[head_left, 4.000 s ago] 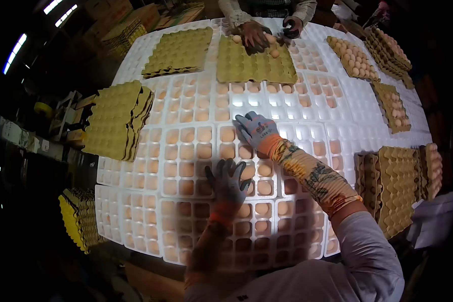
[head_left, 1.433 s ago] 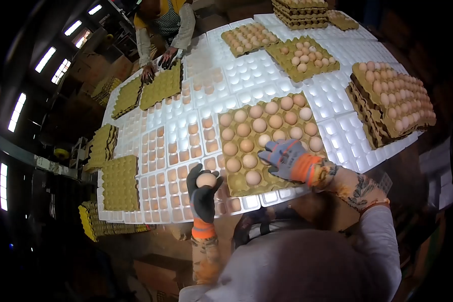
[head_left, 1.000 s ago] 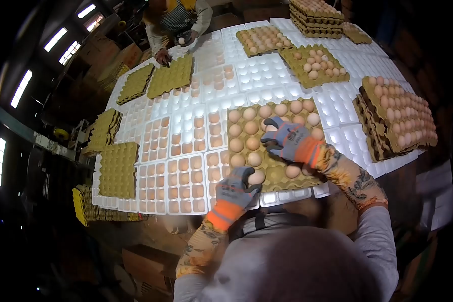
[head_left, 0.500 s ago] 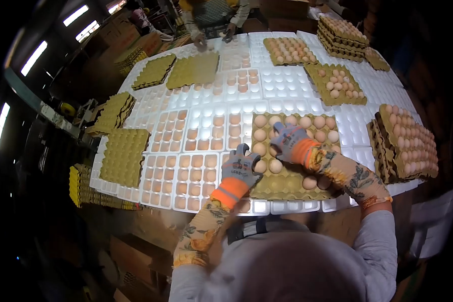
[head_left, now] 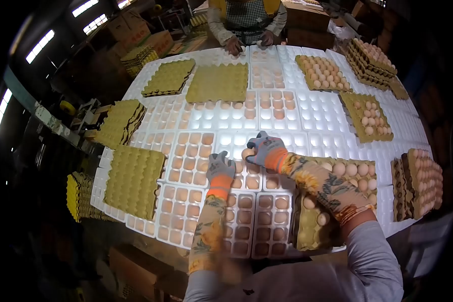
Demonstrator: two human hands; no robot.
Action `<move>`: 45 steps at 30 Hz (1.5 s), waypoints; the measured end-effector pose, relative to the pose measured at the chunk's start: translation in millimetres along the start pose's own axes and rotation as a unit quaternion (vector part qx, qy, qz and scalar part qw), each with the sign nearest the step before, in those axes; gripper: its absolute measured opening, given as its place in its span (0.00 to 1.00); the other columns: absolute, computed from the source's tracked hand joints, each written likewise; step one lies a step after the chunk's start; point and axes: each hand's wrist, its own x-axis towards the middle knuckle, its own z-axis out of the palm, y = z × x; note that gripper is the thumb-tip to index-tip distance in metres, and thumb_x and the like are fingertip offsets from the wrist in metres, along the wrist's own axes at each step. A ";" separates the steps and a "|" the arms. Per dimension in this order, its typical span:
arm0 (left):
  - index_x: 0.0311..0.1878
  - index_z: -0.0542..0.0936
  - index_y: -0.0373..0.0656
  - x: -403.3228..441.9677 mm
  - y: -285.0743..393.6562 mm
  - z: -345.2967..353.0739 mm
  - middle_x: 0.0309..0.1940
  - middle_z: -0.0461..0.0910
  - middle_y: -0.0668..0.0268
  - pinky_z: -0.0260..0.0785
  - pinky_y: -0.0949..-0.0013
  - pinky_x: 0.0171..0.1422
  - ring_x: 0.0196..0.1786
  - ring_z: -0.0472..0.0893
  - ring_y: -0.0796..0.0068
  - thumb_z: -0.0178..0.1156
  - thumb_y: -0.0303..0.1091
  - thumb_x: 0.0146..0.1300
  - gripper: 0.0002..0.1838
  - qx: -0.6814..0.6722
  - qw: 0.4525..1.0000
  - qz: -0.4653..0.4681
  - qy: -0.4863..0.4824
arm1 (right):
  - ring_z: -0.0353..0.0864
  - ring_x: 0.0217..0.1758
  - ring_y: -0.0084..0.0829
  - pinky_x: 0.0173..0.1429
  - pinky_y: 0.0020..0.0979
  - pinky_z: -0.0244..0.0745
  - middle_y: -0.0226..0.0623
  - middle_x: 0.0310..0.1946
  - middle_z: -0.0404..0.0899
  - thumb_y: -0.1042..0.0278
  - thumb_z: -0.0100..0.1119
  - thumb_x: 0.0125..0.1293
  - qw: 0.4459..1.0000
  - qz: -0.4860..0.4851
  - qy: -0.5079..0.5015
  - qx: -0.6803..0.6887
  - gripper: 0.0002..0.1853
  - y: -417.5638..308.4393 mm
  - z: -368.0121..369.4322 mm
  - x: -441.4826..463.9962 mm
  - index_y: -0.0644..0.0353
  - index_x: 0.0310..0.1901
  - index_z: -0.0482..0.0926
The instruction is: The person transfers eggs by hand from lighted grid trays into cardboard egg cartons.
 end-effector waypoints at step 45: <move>0.39 0.80 0.33 -193.7 238.9 -114.5 0.32 0.80 0.61 0.69 0.67 0.39 0.31 0.75 0.75 0.55 0.38 0.68 0.15 -0.552 0.748 0.346 0.127 | 0.53 0.76 0.53 0.75 0.70 0.38 0.54 0.70 0.59 0.58 0.38 0.76 0.085 -0.491 -0.039 0.866 0.22 96.0 -36.0 -218.0 0.49 0.67 0.67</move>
